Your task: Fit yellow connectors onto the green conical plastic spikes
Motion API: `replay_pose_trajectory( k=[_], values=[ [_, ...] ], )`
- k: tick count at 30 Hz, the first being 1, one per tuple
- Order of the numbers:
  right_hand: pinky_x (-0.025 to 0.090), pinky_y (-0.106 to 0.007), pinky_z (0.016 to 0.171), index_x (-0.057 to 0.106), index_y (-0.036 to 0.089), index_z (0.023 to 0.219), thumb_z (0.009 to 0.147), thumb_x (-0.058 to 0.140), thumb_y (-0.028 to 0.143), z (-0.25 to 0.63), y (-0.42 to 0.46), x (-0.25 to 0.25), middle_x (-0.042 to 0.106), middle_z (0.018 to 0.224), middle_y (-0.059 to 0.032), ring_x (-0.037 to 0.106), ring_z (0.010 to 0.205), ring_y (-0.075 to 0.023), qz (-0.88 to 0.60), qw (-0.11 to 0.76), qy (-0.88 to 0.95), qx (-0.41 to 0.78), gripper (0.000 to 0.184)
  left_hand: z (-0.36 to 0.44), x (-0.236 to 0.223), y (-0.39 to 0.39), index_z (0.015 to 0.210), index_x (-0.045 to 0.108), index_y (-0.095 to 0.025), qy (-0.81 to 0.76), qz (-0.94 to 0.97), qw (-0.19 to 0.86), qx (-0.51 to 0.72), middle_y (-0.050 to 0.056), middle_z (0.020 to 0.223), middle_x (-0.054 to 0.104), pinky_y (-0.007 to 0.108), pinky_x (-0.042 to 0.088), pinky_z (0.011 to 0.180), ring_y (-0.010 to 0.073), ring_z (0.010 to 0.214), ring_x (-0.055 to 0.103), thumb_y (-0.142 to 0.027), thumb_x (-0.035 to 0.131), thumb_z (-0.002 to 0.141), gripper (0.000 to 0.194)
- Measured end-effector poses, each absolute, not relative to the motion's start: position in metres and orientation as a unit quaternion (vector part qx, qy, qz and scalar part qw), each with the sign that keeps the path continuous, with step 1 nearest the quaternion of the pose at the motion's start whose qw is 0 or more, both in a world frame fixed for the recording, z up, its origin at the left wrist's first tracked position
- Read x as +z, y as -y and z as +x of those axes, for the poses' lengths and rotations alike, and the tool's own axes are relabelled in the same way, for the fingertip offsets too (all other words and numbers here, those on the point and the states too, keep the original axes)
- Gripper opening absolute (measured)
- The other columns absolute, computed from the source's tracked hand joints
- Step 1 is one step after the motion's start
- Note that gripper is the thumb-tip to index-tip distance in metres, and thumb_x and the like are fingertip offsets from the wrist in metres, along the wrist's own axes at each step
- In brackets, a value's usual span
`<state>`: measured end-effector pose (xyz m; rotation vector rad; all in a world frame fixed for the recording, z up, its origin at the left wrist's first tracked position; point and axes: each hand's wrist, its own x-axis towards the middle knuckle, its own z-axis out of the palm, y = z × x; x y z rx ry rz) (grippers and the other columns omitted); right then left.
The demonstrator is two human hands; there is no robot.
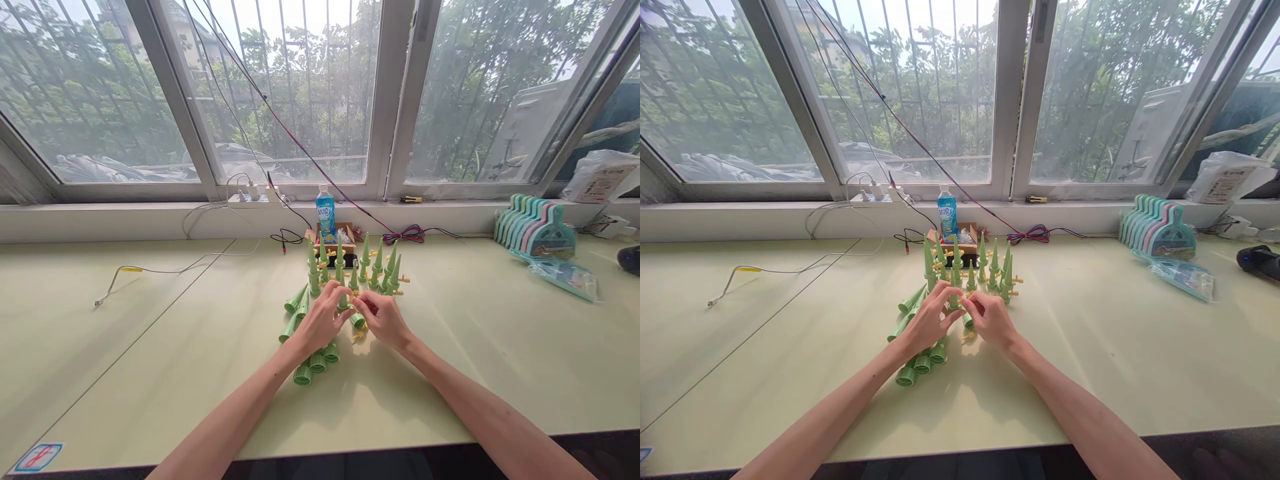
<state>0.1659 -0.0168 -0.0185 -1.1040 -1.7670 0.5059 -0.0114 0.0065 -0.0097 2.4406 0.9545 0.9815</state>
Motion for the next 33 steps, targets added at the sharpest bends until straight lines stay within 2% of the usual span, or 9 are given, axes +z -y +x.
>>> replay_pose_trajectory(
  k=[5,8,12,19,27,33],
  values=[
    [0.029,-0.023,0.049,0.055,0.018,0.078,0.093,0.048,0.043,0.165,0.017,-0.02,0.04,0.054,0.0058,0.032,0.049,-0.0097,-0.436,0.478,0.731,0.218,0.031,-0.01,-0.012,-0.007,0.125,0.04,-0.025,-0.326,0.842,0.223,0.366,0.008,0.119,0.05,0.035,0.058,0.073,0.0199,0.098,0.061,-0.024,0.052,0.092,0.035],
    [0.032,-0.023,0.05,0.056,0.018,0.087,0.09,0.054,0.042,0.164,0.019,-0.021,0.043,0.055,0.0061,0.036,0.049,-0.01,-0.43,0.468,0.737,0.229,0.024,-0.011,-0.013,-0.007,0.123,0.04,-0.025,-0.324,0.831,0.266,0.366,0.009,0.126,0.049,0.037,0.059,0.078,0.0216,0.106,0.06,-0.023,0.05,0.092,0.033],
    [0.034,-0.023,0.05,0.056,0.02,0.088,0.088,0.058,0.04,0.164,0.019,-0.022,0.045,0.057,0.0056,0.037,0.051,-0.0105,-0.427,0.463,0.742,0.229,0.02,-0.011,-0.01,-0.007,0.121,0.042,-0.026,-0.33,0.819,0.304,0.358,0.008,0.127,0.05,0.036,0.06,0.078,0.0235,0.112,0.06,-0.016,0.051,0.088,0.037],
    [0.034,-0.023,0.051,0.055,0.02,0.083,0.086,0.06,0.038,0.164,0.018,-0.023,0.044,0.057,0.0056,0.037,0.051,-0.0104,-0.424,0.46,0.747,0.222,0.018,-0.012,-0.007,-0.008,0.123,0.043,-0.027,-0.332,0.826,0.289,0.351,0.007,0.127,0.053,0.032,0.06,0.075,0.0221,0.108,0.063,-0.014,0.053,0.084,0.042],
    [0.032,-0.023,0.05,0.056,0.019,0.088,0.09,0.053,0.038,0.166,0.018,-0.023,0.04,0.056,0.0065,0.034,0.05,-0.0104,-0.434,0.47,0.738,0.215,0.018,-0.015,-0.002,-0.008,0.127,0.044,-0.025,-0.31,0.839,0.271,0.355,0.009,0.128,0.052,0.03,0.06,0.073,0.0209,0.106,0.061,-0.025,0.055,0.087,0.041],
    [0.033,-0.024,0.049,0.061,0.018,0.089,0.092,0.05,0.041,0.167,0.014,-0.023,0.044,0.053,0.005,0.037,0.048,-0.0112,-0.462,0.483,0.717,0.197,0.026,-0.015,-0.005,-0.013,0.121,0.048,-0.022,-0.343,0.841,0.189,0.373,0.009,0.116,0.059,0.03,0.057,0.067,0.0163,0.086,0.064,-0.025,0.049,0.092,0.029]
  ],
)
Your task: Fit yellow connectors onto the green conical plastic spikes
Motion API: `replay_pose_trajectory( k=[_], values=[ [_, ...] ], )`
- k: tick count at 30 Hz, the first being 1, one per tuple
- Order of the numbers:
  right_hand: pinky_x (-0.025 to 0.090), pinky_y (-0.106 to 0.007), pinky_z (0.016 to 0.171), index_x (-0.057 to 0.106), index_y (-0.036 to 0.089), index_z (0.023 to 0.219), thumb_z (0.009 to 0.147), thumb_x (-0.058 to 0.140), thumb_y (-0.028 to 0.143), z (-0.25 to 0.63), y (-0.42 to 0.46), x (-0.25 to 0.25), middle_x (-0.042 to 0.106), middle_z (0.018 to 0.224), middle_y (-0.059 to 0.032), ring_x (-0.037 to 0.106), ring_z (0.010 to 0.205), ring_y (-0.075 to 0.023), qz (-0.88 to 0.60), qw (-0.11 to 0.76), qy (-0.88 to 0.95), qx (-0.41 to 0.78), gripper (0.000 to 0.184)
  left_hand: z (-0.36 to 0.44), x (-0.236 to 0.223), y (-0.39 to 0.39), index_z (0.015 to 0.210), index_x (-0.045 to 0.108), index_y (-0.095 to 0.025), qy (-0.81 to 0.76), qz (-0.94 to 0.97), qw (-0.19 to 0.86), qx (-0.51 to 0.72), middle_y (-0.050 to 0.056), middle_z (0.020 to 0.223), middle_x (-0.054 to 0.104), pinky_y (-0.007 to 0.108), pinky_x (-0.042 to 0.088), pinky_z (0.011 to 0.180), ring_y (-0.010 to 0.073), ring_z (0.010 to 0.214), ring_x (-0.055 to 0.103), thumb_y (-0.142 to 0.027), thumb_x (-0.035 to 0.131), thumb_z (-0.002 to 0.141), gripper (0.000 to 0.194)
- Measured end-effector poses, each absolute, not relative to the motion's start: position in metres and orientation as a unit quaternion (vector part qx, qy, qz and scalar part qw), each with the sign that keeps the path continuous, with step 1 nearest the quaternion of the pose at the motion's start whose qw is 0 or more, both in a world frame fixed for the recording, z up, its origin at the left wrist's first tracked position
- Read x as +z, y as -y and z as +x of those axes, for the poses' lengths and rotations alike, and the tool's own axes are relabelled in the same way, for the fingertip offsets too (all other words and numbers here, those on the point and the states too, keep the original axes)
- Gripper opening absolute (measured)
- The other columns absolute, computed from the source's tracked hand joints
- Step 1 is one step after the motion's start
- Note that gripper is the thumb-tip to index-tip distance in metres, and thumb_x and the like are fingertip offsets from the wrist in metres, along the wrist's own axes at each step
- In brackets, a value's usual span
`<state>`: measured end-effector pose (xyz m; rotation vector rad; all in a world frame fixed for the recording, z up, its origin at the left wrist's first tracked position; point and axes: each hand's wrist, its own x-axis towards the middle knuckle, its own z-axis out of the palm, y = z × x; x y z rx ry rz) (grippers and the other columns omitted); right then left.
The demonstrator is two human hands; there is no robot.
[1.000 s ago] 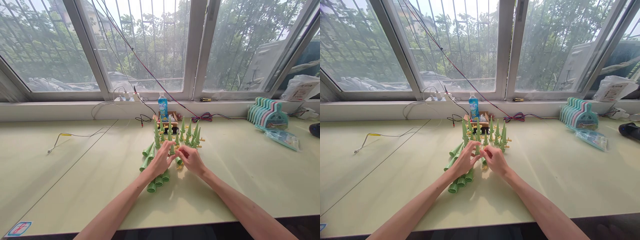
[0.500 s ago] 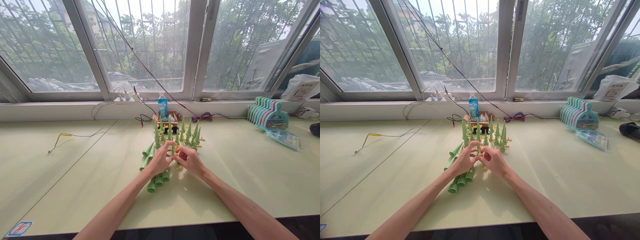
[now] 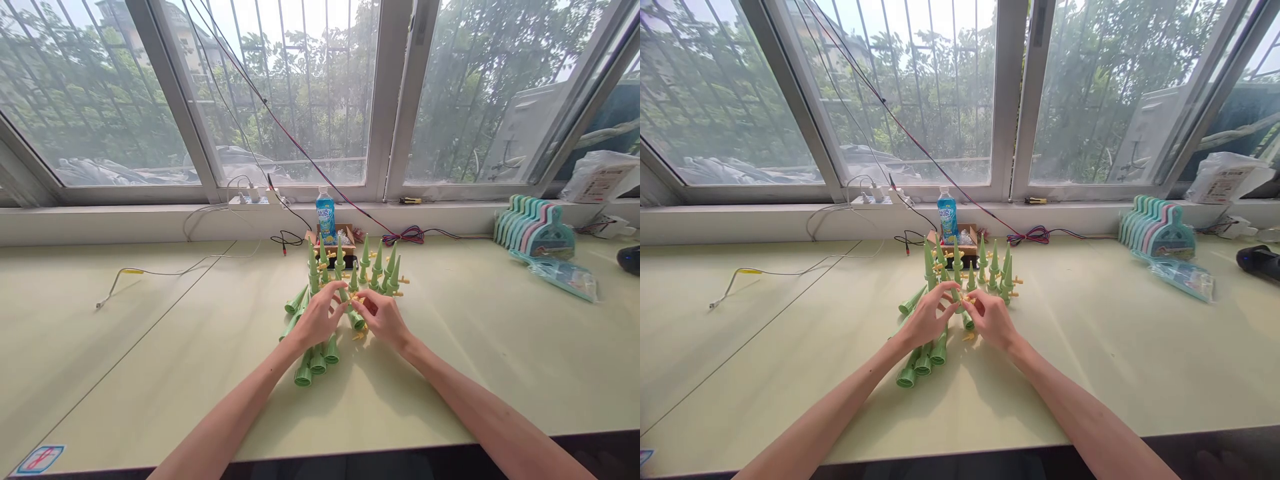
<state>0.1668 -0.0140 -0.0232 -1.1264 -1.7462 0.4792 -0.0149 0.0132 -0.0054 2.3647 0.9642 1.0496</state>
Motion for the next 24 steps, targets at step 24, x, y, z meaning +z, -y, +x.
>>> replay_pose_trajectory(
  k=[24],
  values=[
    [0.028,-0.024,0.049,0.059,0.018,0.082,0.093,0.048,0.036,0.167,0.012,-0.026,0.04,0.05,0.0065,0.036,0.045,-0.0105,-0.48,0.494,0.7,0.189,0.024,-0.02,-0.014,-0.03,0.108,0.056,-0.018,-0.456,0.853,-0.022,0.255,0.007,0.098,0.055,0.028,0.05,0.066,0.0172,0.079,0.059,0.001,0.038,0.084,0.035]
  ],
)
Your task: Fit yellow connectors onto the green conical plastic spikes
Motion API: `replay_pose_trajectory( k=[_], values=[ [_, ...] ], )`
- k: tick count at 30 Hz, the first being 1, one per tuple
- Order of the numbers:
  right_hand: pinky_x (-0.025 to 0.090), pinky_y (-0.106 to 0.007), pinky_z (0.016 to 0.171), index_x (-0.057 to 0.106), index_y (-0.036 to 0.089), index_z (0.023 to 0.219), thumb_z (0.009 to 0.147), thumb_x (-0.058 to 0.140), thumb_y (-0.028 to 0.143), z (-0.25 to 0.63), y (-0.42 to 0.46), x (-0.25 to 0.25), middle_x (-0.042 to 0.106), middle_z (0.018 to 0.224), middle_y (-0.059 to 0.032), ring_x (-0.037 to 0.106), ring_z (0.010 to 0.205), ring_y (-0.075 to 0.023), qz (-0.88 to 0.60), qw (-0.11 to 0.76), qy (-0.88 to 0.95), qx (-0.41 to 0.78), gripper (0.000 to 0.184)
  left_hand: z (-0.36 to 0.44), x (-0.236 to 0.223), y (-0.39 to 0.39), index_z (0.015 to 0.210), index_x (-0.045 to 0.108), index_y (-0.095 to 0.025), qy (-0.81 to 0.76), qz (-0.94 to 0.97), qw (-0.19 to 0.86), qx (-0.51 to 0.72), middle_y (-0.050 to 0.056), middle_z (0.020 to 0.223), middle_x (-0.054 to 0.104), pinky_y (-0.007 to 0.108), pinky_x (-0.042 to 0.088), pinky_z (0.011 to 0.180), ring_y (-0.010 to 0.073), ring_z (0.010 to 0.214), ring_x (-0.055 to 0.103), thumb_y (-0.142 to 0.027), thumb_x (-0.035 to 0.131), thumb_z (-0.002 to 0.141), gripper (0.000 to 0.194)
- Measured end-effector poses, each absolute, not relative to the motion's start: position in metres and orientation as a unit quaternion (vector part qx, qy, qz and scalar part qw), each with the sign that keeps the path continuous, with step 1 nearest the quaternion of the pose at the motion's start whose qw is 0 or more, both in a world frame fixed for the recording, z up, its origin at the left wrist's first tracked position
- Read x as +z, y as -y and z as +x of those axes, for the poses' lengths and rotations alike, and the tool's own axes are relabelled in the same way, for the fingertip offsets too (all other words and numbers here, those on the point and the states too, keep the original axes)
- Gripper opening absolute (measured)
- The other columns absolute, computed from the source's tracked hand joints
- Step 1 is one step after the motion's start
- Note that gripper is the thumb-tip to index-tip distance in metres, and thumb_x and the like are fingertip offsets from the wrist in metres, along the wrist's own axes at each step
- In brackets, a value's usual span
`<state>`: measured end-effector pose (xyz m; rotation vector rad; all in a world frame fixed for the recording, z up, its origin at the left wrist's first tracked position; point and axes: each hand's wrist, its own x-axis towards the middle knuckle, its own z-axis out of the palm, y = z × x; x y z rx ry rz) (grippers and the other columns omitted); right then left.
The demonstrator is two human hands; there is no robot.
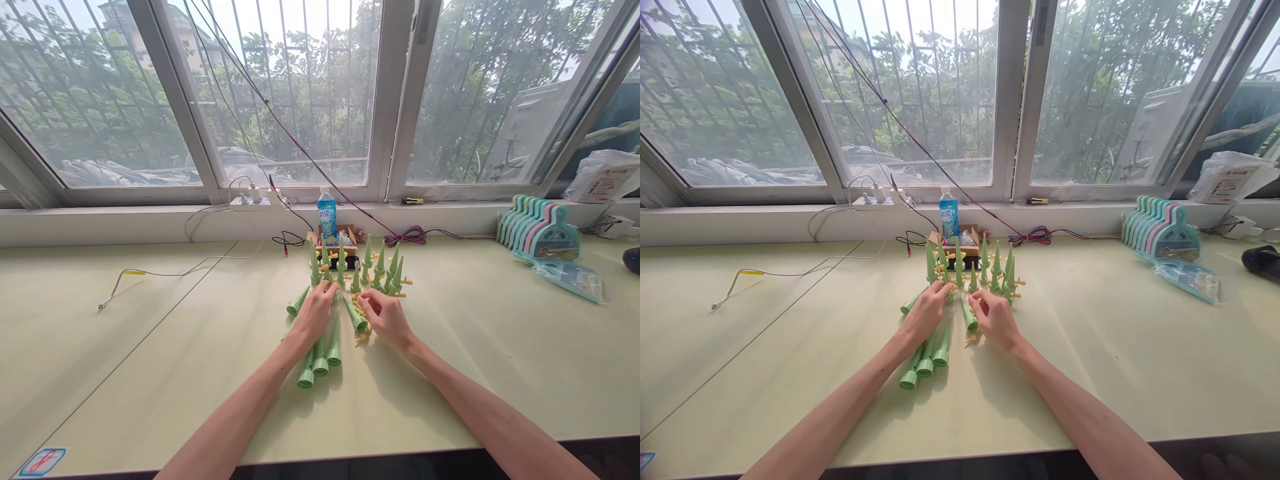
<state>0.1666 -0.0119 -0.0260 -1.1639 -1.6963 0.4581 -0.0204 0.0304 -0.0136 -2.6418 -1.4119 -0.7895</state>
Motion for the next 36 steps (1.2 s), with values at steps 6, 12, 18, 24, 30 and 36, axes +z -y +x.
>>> replay_pose_trajectory(
  k=[6,12,18,24,30,36],
  values=[
    [0.029,-0.023,0.049,0.058,0.019,0.081,0.093,0.048,0.036,0.168,0.012,-0.024,0.04,0.051,0.0068,0.037,0.046,-0.0102,-0.488,0.482,0.705,0.178,0.024,-0.02,-0.013,-0.028,0.112,0.057,-0.021,0.46,-0.843,0.036,-0.276,0.009,0.112,0.054,0.028,0.053,0.069,0.0163,0.081,0.062,-0.008,0.047,0.087,0.03],
    [0.036,-0.023,0.054,0.06,0.019,0.084,0.09,0.053,0.037,0.169,0.012,-0.026,0.054,0.06,0.003,0.047,0.053,-0.012,-0.51,0.436,0.727,0.147,0.02,-0.02,0.004,-0.018,0.095,0.057,-0.018,0.444,-0.815,0.036,-0.369,0.007,0.101,0.055,0.024,0.049,0.06,0.0131,0.072,0.059,-0.024,0.049,0.092,0.011],
    [0.038,-0.024,0.058,0.062,0.02,0.086,0.083,0.061,0.041,0.169,0.014,-0.024,0.061,0.071,-0.0003,0.055,0.063,-0.0148,-0.531,0.377,0.749,0.12,0.021,-0.027,0.02,-0.016,0.08,0.05,-0.018,0.546,-0.756,0.084,-0.351,0.001,0.077,0.056,0.025,0.035,0.053,0.0135,0.062,0.051,-0.025,0.046,0.091,0.014],
    [0.039,-0.025,0.059,0.063,0.02,0.087,0.08,0.062,0.044,0.169,0.014,-0.024,0.063,0.071,0.0,0.056,0.065,-0.0155,-0.539,0.329,0.766,0.118,0.025,-0.041,0.019,-0.025,0.076,0.053,-0.018,0.642,-0.727,0.084,-0.229,0.005,0.081,0.061,0.027,0.031,0.056,0.0199,0.076,0.057,-0.025,0.046,0.089,0.016],
    [0.039,-0.025,0.06,0.061,0.02,0.087,0.081,0.06,0.039,0.169,0.015,-0.023,0.062,0.069,0.0008,0.056,0.064,-0.0151,-0.54,0.32,0.768,0.128,0.02,-0.044,0.017,-0.028,0.076,0.055,-0.018,0.653,-0.734,0.052,-0.18,0.007,0.081,0.063,0.028,0.034,0.058,0.0212,0.076,0.058,-0.027,0.043,0.09,0.021],
    [0.039,-0.025,0.057,0.06,0.019,0.09,0.082,0.057,0.033,0.168,0.016,-0.023,0.062,0.067,0.0005,0.055,0.06,-0.0145,-0.533,0.341,0.76,0.151,0.016,-0.037,0.017,-0.021,0.069,0.052,-0.018,0.631,-0.75,0.035,-0.195,0.005,0.076,0.063,0.028,0.033,0.057,0.0188,0.07,0.058,-0.026,0.043,0.09,0.024]
  ],
)
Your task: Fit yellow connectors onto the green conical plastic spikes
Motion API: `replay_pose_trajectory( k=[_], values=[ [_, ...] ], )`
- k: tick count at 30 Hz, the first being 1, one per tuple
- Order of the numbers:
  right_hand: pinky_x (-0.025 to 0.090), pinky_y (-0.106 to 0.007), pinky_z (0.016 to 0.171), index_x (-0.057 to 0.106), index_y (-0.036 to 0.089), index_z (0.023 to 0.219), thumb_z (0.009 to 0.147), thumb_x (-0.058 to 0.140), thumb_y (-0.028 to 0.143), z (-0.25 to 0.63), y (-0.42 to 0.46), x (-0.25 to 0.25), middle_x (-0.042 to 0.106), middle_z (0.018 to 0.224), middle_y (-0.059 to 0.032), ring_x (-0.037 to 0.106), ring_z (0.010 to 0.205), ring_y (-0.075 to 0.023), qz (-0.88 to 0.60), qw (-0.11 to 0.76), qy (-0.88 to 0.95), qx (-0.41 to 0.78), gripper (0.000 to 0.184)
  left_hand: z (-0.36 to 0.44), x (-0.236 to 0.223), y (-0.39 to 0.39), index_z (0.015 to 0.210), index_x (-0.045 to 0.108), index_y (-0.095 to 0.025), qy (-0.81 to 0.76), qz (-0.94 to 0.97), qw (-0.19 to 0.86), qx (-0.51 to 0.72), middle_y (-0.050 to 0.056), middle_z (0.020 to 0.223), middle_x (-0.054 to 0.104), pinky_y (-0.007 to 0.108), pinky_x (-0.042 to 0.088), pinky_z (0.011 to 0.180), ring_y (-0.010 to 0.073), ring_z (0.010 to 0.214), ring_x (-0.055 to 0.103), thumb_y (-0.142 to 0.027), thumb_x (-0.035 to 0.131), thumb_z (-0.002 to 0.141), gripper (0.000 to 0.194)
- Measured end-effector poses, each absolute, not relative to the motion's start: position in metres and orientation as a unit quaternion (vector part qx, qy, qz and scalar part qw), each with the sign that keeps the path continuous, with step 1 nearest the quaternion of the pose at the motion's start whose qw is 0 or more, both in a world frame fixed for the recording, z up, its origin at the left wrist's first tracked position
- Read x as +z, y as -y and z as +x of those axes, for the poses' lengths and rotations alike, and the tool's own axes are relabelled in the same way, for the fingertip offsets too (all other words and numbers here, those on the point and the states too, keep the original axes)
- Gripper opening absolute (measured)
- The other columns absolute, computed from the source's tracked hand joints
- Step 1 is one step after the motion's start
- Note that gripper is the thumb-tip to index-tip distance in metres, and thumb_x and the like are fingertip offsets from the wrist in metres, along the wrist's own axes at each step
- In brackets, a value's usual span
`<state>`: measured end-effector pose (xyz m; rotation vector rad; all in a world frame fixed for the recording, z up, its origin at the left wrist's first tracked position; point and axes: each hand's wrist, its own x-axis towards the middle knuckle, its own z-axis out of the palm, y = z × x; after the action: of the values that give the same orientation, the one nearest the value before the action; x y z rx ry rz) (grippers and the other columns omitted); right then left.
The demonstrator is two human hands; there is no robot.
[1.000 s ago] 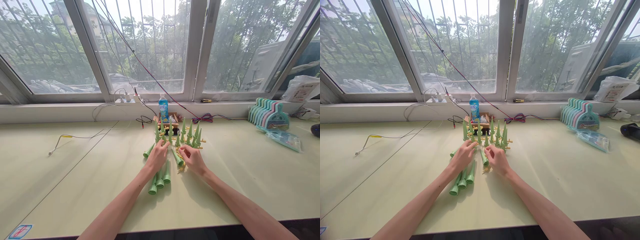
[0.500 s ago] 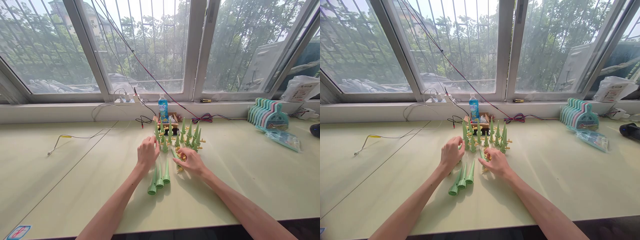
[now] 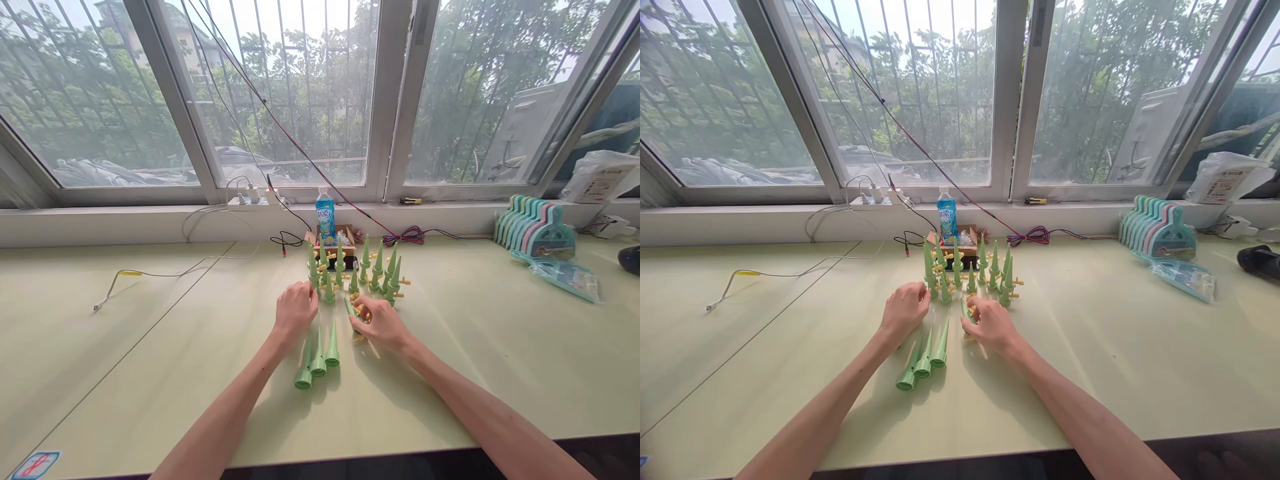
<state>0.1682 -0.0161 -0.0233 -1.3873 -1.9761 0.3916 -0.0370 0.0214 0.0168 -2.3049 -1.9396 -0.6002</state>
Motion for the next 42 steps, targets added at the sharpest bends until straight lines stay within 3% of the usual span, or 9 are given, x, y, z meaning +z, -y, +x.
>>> replay_pose_trajectory(
  k=[11,20,24,31,34,42],
  values=[
    [0.041,-0.023,0.054,0.058,0.018,0.092,0.082,0.051,0.023,0.171,0.01,-0.031,0.062,0.063,0.0018,0.053,0.052,-0.0118,-0.514,0.401,0.731,0.2,0.013,-0.028,0.013,-0.016,0.062,0.054,-0.017,0.575,-0.789,-0.016,-0.216,0.005,0.065,0.06,0.027,0.032,0.055,0.0162,0.058,0.053,-0.031,0.042,0.091,0.034],
    [0.041,-0.025,0.057,0.058,0.02,0.09,0.086,0.054,0.037,0.169,0.014,-0.024,0.064,0.064,0.0009,0.056,0.056,-0.0143,-0.534,0.387,0.732,0.17,0.018,-0.016,0.008,-0.005,0.06,0.056,-0.018,0.442,-0.874,-0.07,-0.19,0.003,0.062,0.061,0.027,0.04,0.064,0.0145,0.058,0.053,-0.029,0.044,0.091,0.035],
    [0.041,-0.026,0.06,0.06,0.021,0.097,0.08,0.062,0.047,0.168,0.017,-0.021,0.065,0.067,0.0006,0.06,0.062,-0.0167,-0.542,0.355,0.746,0.153,0.031,-0.022,0.014,-0.009,0.061,0.057,-0.018,0.503,-0.845,-0.025,-0.181,0.004,0.063,0.061,0.027,0.036,0.057,0.0169,0.061,0.055,-0.028,0.046,0.087,0.029],
    [0.04,-0.026,0.062,0.059,0.021,0.102,0.079,0.064,0.041,0.167,0.02,-0.018,0.063,0.064,0.0031,0.059,0.062,-0.0159,-0.531,0.313,0.773,0.151,0.031,-0.054,0.023,-0.029,0.078,0.061,-0.018,0.656,-0.738,0.037,-0.156,0.01,0.085,0.064,0.03,0.039,0.061,0.0248,0.082,0.06,-0.029,0.044,0.086,0.021],
    [0.04,-0.026,0.062,0.059,0.019,0.104,0.081,0.061,0.038,0.166,0.021,-0.018,0.064,0.065,0.0028,0.057,0.059,-0.0143,-0.524,0.311,0.776,0.163,0.029,-0.062,0.021,-0.036,0.082,0.062,-0.017,0.68,-0.721,0.003,-0.135,0.013,0.094,0.065,0.031,0.041,0.065,0.0261,0.088,0.059,-0.033,0.041,0.089,0.027],
    [0.041,-0.026,0.061,0.06,0.019,0.103,0.083,0.059,0.035,0.165,0.021,-0.018,0.064,0.065,0.0028,0.056,0.057,-0.0132,-0.499,0.32,0.784,0.182,0.026,-0.066,0.016,-0.041,0.078,0.056,-0.017,0.69,-0.715,-0.072,-0.092,0.012,0.088,0.066,0.026,0.035,0.056,0.0222,0.076,0.061,-0.033,0.046,0.086,0.02]
  ],
)
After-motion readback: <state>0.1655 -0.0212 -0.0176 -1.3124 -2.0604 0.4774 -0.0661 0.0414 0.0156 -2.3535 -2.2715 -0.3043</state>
